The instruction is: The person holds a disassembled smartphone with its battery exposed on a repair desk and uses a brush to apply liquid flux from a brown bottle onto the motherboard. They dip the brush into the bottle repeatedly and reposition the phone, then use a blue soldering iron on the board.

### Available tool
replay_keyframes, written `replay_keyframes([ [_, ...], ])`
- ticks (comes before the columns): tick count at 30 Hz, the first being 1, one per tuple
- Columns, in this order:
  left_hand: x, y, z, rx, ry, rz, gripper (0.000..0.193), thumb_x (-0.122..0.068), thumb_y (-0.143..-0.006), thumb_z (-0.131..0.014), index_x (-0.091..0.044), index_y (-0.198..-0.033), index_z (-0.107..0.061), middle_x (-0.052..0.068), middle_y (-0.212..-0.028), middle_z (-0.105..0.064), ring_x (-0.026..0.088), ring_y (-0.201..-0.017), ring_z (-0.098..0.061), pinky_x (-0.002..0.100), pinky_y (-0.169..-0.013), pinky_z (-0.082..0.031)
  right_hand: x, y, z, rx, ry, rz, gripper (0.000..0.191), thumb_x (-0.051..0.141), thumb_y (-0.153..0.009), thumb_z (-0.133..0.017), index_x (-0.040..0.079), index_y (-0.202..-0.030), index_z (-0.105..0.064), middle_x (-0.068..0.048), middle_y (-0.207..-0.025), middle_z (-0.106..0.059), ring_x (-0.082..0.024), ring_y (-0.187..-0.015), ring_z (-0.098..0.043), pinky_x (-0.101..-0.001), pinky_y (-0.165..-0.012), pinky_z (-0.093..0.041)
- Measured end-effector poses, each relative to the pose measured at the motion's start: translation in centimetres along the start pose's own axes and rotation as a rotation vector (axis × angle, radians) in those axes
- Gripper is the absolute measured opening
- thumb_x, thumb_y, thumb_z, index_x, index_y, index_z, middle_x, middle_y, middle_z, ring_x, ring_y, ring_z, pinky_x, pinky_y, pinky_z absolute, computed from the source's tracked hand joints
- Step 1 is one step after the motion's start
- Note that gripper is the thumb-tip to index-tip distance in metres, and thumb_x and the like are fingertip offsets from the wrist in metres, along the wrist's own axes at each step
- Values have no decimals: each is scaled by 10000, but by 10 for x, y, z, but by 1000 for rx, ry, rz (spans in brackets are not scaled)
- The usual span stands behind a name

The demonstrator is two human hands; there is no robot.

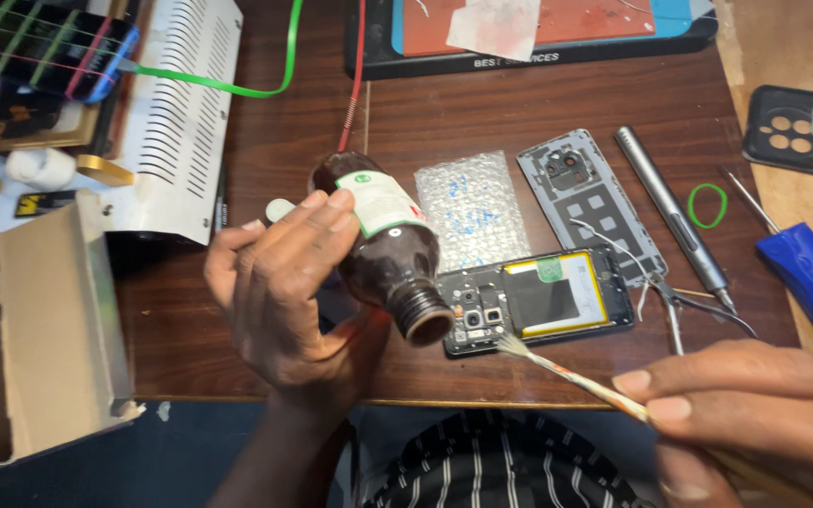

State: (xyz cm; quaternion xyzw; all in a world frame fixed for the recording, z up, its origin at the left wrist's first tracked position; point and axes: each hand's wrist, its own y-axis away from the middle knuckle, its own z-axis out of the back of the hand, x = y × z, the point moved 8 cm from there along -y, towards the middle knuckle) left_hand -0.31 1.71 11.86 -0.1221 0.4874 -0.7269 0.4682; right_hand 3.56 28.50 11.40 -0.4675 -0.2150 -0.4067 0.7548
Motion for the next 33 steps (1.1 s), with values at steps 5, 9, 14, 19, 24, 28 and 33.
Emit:
replay_keyframes([
  [5,6,3,0,-77,56,51,478,-158,-888,-848,-113,-1243,-530,62,-1310,-656,215,-1212,-662,410,-1100,-437,-34,22,-1,-84,-61,83,333,-10,-766,-785,115,-1017,-606,-121,-972,-752,-151,-795,-742,-250,-678,-612],
  [9,1,7,-3,-142,60,76,603,-237,-866,-958,-97,-1230,-497,83,-1174,-582,255,-1113,-608,403,-986,-469,-48,34,-1,-43,-51,103,307,-32,-777,-747,120,-1006,-612,-127,-976,-753,-156,-795,-748,-267,-706,-623],
  [14,3,13,-19,44,-24,250,737,-389,-761,-986,-57,-1305,-617,122,-1085,-537,270,-1009,-566,408,-874,-480,-55,31,2,74,-69,80,261,46,-797,-724,109,-1030,-625,-151,-1004,-757,-170,-813,-762,-298,-751,-638],
  [19,-1,17,-28,134,-45,203,621,-414,-758,-952,-57,-1195,-693,90,-1011,-558,265,-982,-584,476,-983,-443,-61,35,3,31,-88,7,187,141,-893,-673,112,-1064,-601,-152,-1034,-739,-179,-832,-759,-315,-790,-641],
  [24,8,24,-40,192,-59,210,601,-455,-752,-940,-69,-1142,-696,82,-999,-566,260,-965,-600,501,-1009,-420,-63,36,-1,-27,-25,-99,149,160,-935,-627,109,-1069,-588,-140,-1035,-732,-167,-835,-737,-292,-809,-668],
  [28,18,27,-48,235,-22,260,631,-478,-742,-932,-68,-1153,-684,94,-1005,-559,263,-967,-590,495,-967,-411,-59,35,-6,-65,83,-206,124,134,-948,-631,98,-1058,-587,-124,-1034,-738,-163,-875,-740,-304,-860,-632],
  [33,23,27,-55,323,60,266,729,-490,-758,-899,-61,-1243,-563,125,-1180,-593,314,-1152,-577,541,-1096,-342,-65,27,-8,-70,104,-243,122,152,-941,-634,97,-1041,-591,-113,-1031,-744,-170,-926,-731,-321,-903,-610],
])
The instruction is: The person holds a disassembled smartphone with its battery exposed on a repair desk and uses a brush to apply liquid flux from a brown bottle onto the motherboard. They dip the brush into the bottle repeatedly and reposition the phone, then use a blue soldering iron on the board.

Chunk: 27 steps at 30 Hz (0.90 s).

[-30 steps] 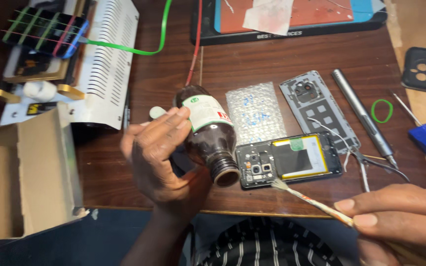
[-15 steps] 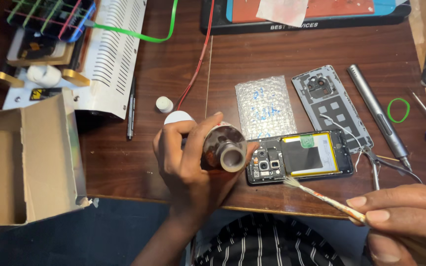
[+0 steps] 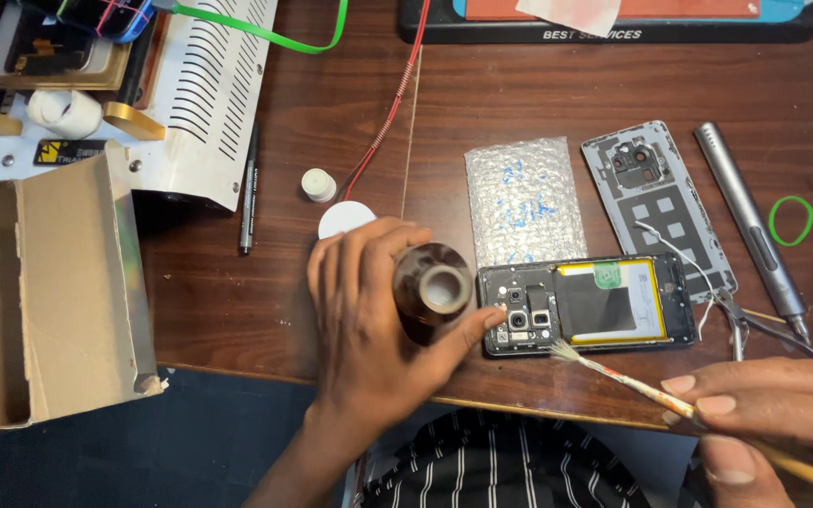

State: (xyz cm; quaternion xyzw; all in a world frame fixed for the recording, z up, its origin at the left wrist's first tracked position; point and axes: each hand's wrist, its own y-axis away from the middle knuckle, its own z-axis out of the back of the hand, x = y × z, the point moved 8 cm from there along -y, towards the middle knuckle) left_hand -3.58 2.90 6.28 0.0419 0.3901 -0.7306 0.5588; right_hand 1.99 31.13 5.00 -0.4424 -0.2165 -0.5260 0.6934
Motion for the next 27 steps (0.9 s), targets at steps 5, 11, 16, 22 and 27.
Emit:
replay_keyframes([
  [5,-2,3,-8,170,71,-41,797,-418,-808,-851,-19,-1375,-456,140,-1348,-597,321,-1293,-575,645,-1242,-147,-13,-9,2,58,22,3,131,173,-941,-642,103,-1041,-595,-103,-1034,-743,-161,-941,-740,-337,-952,-617],
  [11,-4,3,-4,144,64,-76,741,-380,-816,-866,-64,-1380,-502,82,-1322,-636,287,-1265,-602,639,-1229,-192,-22,-17,2,134,60,32,135,184,-926,-664,112,-1028,-612,-100,-1039,-752,-164,-957,-746,-349,-959,-616],
  [16,-8,-5,-5,163,14,-91,746,-267,-765,-877,-63,-1393,-530,81,-1289,-666,266,-1218,-632,629,-1217,-215,-16,-19,5,98,57,3,116,173,-952,-642,108,-1040,-601,-101,-1042,-742,-167,-976,-732,-350,-976,-605],
  [22,-14,-16,-3,173,-29,-113,752,-223,-715,-889,-60,-1367,-552,76,-1240,-669,246,-1161,-636,620,-1184,-241,-3,-23,7,36,35,5,113,154,-969,-634,100,-1055,-586,-104,-1037,-740,-152,-921,-723,-326,-949,-597],
  [27,-20,-24,2,163,-170,-171,707,-45,-676,-807,-93,-1351,-602,54,-1260,-670,232,-1178,-637,599,-1156,-283,5,-34,8,14,-2,2,109,108,-929,-624,94,-1034,-595,-120,-1017,-732,-164,-928,-726,-322,-930,-619],
])
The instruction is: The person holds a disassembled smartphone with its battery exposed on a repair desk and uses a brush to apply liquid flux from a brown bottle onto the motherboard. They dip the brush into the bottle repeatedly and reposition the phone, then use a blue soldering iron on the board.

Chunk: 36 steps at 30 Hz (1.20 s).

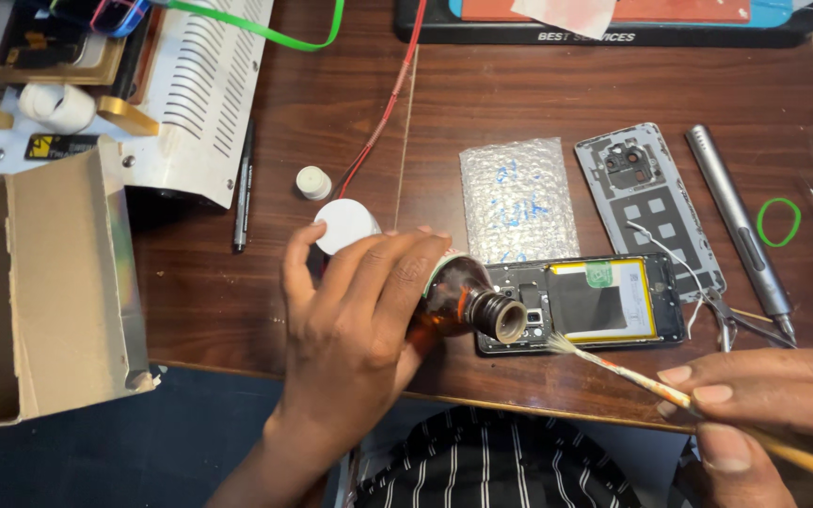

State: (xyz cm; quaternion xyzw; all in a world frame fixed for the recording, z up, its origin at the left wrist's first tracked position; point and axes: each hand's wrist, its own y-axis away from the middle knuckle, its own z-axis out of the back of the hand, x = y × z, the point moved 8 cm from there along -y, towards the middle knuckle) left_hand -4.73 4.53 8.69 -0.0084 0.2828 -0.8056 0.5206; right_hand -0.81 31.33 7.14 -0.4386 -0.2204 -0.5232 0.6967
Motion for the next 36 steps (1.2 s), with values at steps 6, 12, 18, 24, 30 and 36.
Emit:
replay_keyframes([
  [6,-3,-15,9,-64,-183,-72,605,56,-776,-696,-135,-1350,-667,32,-1305,-673,222,-1221,-627,589,-1156,-300,32,-23,-4,22,-116,15,142,61,-900,-657,65,-1040,-632,-108,-987,-730,-172,-907,-765,-297,-860,-648],
  [12,-2,-28,8,-82,-236,-111,562,41,-839,-680,-163,-1363,-680,4,-1325,-674,215,-1248,-624,592,-1178,-289,57,-50,-13,-55,-104,112,90,19,-866,-683,13,-956,-678,-97,-925,-744,-165,-849,-759,-282,-793,-620],
  [18,2,-38,7,-111,-219,-136,554,-5,-853,-722,-160,-1382,-673,18,-1347,-670,227,-1259,-617,595,-1182,-276,59,-63,-20,-45,-106,180,64,9,-927,-700,-1,-990,-695,-108,-984,-750,-153,-844,-752,-260,-764,-602],
  [24,3,-44,2,-145,-238,-164,509,-52,-905,-762,-179,-1390,-674,-3,-1361,-674,213,-1272,-619,577,-1188,-298,63,-67,-20,-22,-81,251,86,23,-943,-717,-11,-1020,-697,-110,-1014,-747,-155,-870,-745,-259,-766,-594],
  [30,2,-43,0,-188,-237,-189,476,-107,-929,-791,-180,-1384,-669,-12,-1341,-675,201,-1247,-627,583,-1182,-306,60,-68,-22,0,-72,237,78,15,-939,-715,-8,-1013,-705,-103,-998,-749,-156,-858,-737,-268,-753,-583],
  [36,1,-41,1,-195,-206,-199,439,-164,-949,-803,-179,-1369,-674,-9,-1323,-672,198,-1233,-627,589,-1178,-295,61,-68,-22,19,-49,220,78,28,-941,-710,-5,-1011,-708,-90,-957,-743,-145,-814,-722,-267,-736,-564],
])
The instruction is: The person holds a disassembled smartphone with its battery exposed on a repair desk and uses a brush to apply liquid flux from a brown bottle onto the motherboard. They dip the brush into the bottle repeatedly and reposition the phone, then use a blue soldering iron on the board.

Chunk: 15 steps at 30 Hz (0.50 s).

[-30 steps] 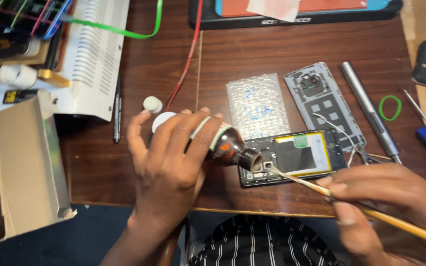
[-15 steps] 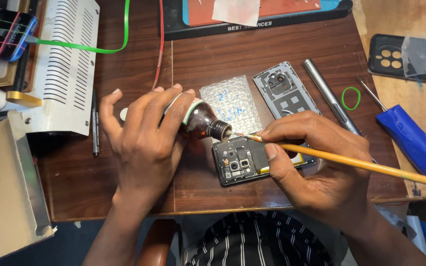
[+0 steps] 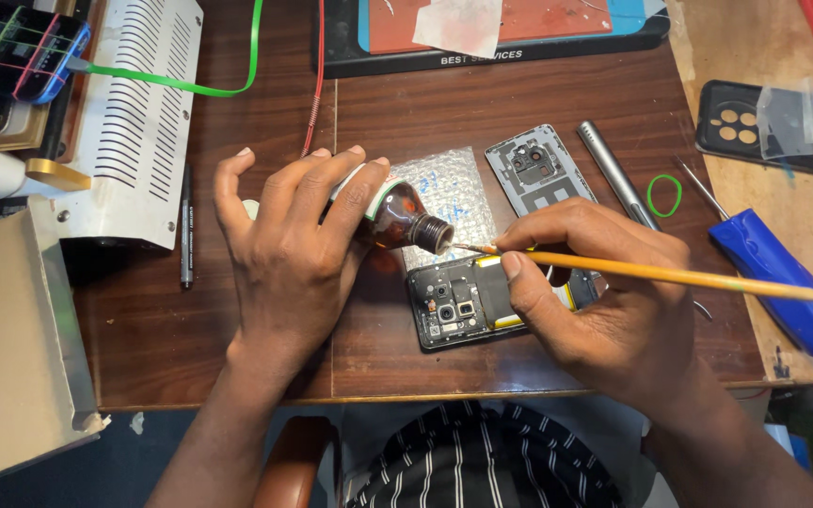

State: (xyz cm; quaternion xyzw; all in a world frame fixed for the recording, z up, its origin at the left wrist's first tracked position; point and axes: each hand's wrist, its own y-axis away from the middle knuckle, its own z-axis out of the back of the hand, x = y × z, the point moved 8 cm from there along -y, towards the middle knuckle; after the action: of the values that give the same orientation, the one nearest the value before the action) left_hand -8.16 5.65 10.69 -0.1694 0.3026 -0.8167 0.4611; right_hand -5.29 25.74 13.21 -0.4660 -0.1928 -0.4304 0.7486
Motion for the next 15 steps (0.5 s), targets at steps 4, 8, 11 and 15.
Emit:
replay_keyframes([
  [4,0,1,0,2,-4,-4,420,-177,-957,-801,-181,-1359,-681,-11,-1314,-675,196,-1237,-628,590,-1178,-290,0,-2,0,11,1,-34,81,45,-928,-713,2,-997,-712,-67,-908,-732,-122,-785,-712,-261,-708,-557],
  [8,0,2,-1,8,-20,-6,432,-149,-953,-799,-189,-1367,-684,-25,-1321,-680,189,-1256,-631,584,-1188,-293,-6,-4,0,21,51,-123,95,65,-905,-735,1,-976,-734,-52,-818,-728,-108,-697,-665,-256,-631,-515],
  [11,0,2,-1,-2,17,-3,435,-200,-945,-823,-178,-1354,-678,-11,-1310,-675,211,-1244,-625,591,-1167,-291,-8,-5,1,21,42,-150,91,80,-922,-731,0,-963,-736,-53,-808,-719,-105,-706,-663,-250,-630,-509],
  [15,1,3,-1,8,11,3,485,-173,-906,-834,-186,-1366,-680,-15,-1326,-677,206,-1246,-627,580,-1178,-294,-4,-7,3,-23,18,-110,111,105,-967,-734,-6,-968,-729,-48,-829,-720,-95,-721,-675,-247,-650,-518],
])
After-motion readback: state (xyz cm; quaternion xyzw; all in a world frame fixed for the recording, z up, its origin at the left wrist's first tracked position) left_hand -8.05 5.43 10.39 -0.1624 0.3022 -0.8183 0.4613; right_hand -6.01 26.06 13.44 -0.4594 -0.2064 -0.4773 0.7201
